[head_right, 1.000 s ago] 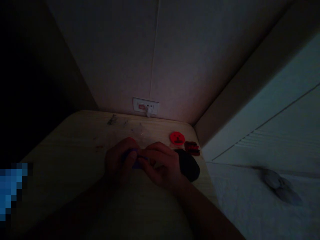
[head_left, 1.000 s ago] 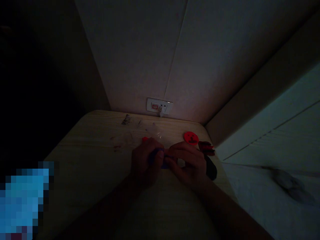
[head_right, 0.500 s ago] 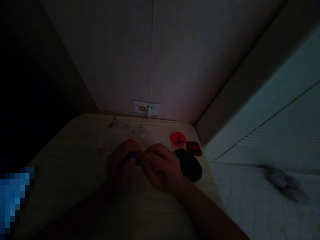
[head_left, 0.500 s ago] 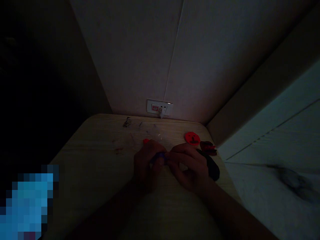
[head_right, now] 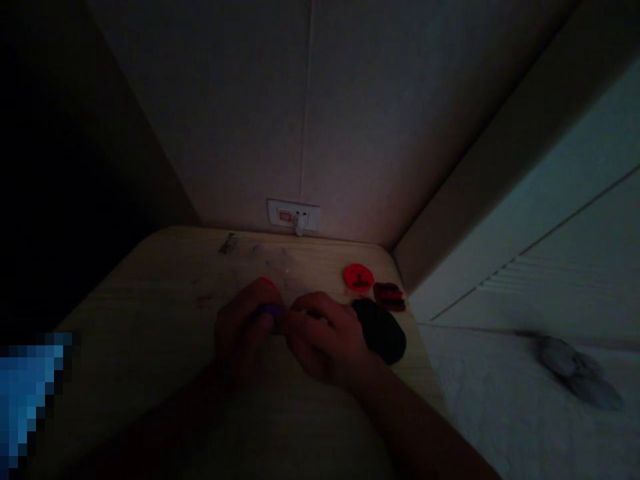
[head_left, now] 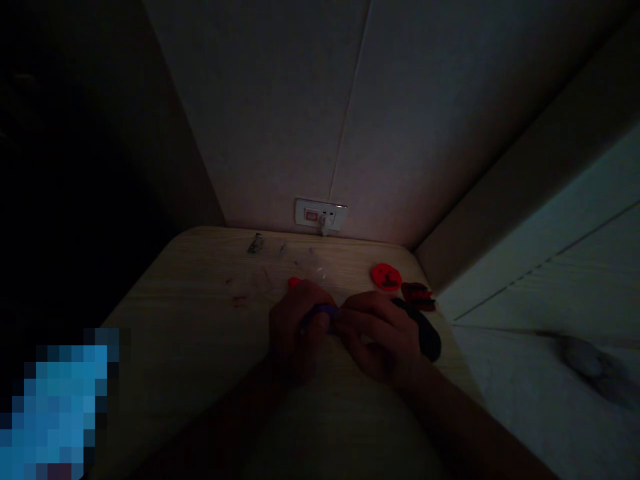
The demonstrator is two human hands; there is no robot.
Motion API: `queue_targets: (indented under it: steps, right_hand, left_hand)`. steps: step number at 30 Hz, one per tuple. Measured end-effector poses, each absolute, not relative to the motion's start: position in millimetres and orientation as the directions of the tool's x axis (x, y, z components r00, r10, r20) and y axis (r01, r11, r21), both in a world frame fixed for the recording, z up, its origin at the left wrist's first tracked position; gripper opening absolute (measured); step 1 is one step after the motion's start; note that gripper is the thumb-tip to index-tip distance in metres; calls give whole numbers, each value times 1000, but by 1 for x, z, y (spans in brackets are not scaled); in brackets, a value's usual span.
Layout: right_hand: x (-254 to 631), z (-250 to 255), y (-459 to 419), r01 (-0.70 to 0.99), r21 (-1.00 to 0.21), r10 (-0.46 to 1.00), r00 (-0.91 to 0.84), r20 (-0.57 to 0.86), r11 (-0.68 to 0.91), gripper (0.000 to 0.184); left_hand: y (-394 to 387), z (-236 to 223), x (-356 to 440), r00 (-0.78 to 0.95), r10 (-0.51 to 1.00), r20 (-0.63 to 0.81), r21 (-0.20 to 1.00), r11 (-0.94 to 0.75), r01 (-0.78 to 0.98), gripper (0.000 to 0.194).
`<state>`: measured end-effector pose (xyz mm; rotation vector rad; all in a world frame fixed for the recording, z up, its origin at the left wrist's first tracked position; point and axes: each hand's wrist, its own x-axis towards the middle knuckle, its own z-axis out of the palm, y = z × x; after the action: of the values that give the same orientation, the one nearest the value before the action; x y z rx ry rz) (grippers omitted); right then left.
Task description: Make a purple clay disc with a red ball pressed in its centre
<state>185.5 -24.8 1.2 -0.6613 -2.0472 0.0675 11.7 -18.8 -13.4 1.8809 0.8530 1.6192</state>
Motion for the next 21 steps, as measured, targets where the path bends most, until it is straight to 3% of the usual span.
queue_targets:
  steps: [5, 12, 21]
  right_hand:
    - [186, -3, -24, 456, -298, 501, -431, 751, 838, 25]
    - [182, 3, -23, 418, -382, 546, -407, 733, 824, 34]
    - [182, 0, -24, 352, -452, 569, -404, 717, 820, 29]
  left_hand:
    - [-17, -15, 12, 99, 766, 636, 754, -643, 132, 18]
    - [-17, -19, 10, 101, 778, 621, 764, -629, 146, 16]
    - [-15, -19, 9, 125, 773, 621, 767, -633, 101, 15]
